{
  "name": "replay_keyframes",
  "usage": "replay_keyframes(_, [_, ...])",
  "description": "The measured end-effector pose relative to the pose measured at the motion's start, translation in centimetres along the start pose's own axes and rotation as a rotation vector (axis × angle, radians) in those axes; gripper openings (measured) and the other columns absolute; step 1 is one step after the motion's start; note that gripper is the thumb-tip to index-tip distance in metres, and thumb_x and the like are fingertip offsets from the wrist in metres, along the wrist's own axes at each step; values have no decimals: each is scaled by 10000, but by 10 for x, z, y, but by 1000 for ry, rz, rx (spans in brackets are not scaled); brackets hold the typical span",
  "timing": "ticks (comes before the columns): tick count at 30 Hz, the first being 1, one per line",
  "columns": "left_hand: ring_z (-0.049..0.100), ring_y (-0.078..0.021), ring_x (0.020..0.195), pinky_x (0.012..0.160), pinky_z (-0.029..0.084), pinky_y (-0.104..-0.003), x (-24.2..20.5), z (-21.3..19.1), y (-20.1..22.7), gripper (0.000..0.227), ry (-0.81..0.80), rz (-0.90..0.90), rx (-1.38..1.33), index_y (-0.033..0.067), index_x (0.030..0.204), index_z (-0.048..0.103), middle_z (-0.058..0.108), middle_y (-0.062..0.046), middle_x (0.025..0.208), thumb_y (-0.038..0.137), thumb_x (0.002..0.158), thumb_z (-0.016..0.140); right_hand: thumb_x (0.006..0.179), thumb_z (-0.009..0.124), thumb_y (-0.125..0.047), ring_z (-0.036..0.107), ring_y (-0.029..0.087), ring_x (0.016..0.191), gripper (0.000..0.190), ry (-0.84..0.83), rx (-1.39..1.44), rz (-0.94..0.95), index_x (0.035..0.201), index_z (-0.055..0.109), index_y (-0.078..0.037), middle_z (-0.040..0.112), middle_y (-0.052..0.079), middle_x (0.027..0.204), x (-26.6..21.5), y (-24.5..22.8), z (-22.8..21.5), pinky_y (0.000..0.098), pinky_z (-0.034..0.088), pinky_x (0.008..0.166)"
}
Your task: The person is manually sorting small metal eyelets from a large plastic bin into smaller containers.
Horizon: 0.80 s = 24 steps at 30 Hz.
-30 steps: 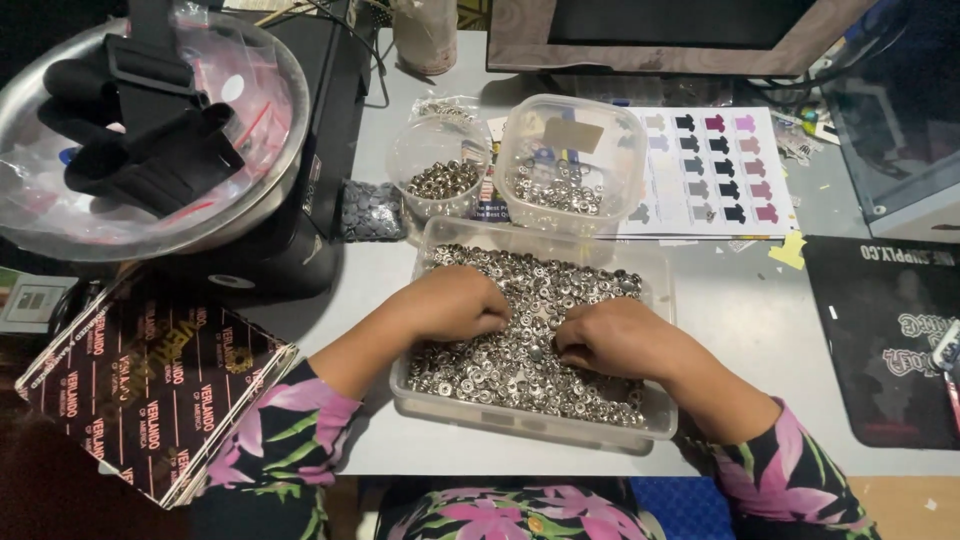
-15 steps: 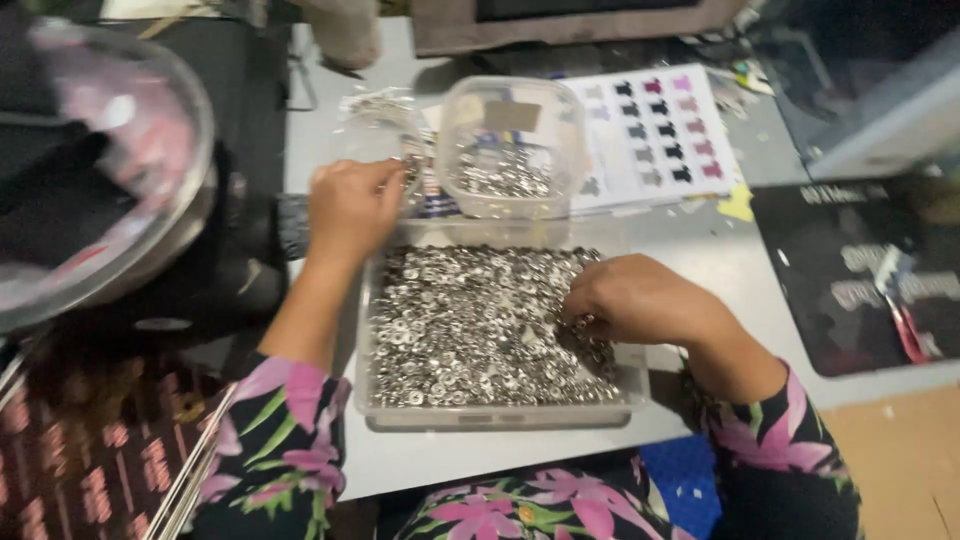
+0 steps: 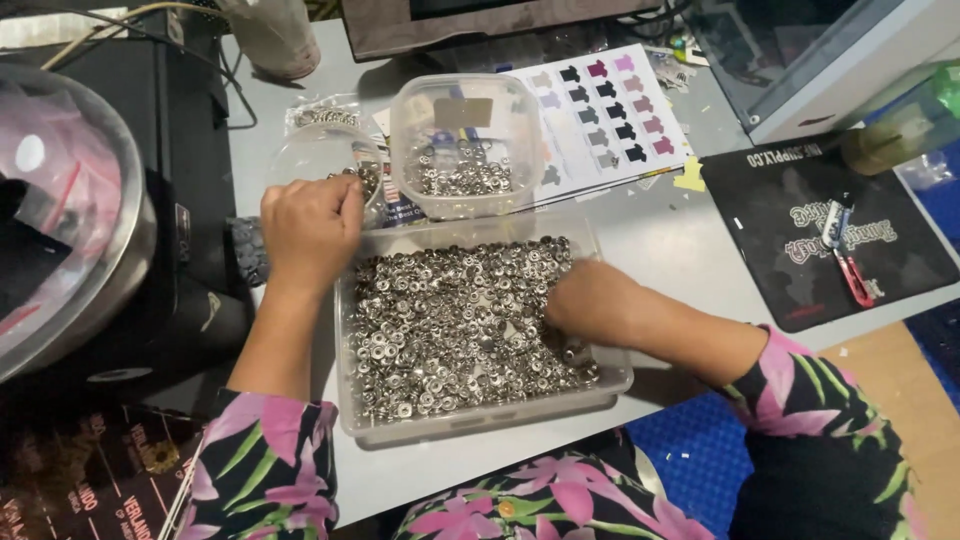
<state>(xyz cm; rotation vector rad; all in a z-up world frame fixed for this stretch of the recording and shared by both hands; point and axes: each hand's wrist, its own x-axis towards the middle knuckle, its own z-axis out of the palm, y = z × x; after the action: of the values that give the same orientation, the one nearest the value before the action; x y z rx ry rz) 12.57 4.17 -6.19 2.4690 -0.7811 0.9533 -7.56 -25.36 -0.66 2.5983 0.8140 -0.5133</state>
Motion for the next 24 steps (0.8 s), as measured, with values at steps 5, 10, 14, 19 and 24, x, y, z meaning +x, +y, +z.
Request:
replay_keyframes(5, [718,-172,760,793,450,-324,0,0,1,170,6,-3,-28,284,915,769,684,50,681,342,1005,638,846,684,-68,744,293,726,116,72,129,73,849,795,-101,764,104,757,17,26,-10,395,564,716])
replay_keyframes(10, [722,-196,775,803,449,-327,3,-10,6,193,-17,-1,-51,255,939,780,694,19,700,325,1025,623,851,690,-70,739,414,800,126,181,492,61,926,790,-69,774,154,818,2,27,-42,509,583,723])
replay_keyframes(14, [723,-183,779,810,443,-322,1,-9,6,220,-39,-21,-58,260,945,784,702,32,706,334,1043,601,835,693,-39,745,372,811,143,266,523,71,929,777,-107,784,98,820,-13,27,-55,472,586,713])
replay_keyframes(19, [728,-183,792,812,449,-317,1,-8,6,214,-36,-13,-40,259,950,782,702,35,709,348,1042,611,768,763,-95,735,249,731,122,318,241,57,819,807,-197,764,-3,737,-8,30,-16,385,581,675])
replay_keyframes(24, [717,-184,764,807,440,-321,2,-11,7,237,-50,-18,-59,255,956,786,702,33,710,349,1055,593,775,737,-216,686,205,787,42,72,-191,16,766,776,-228,744,-14,743,-11,3,9,414,443,770])
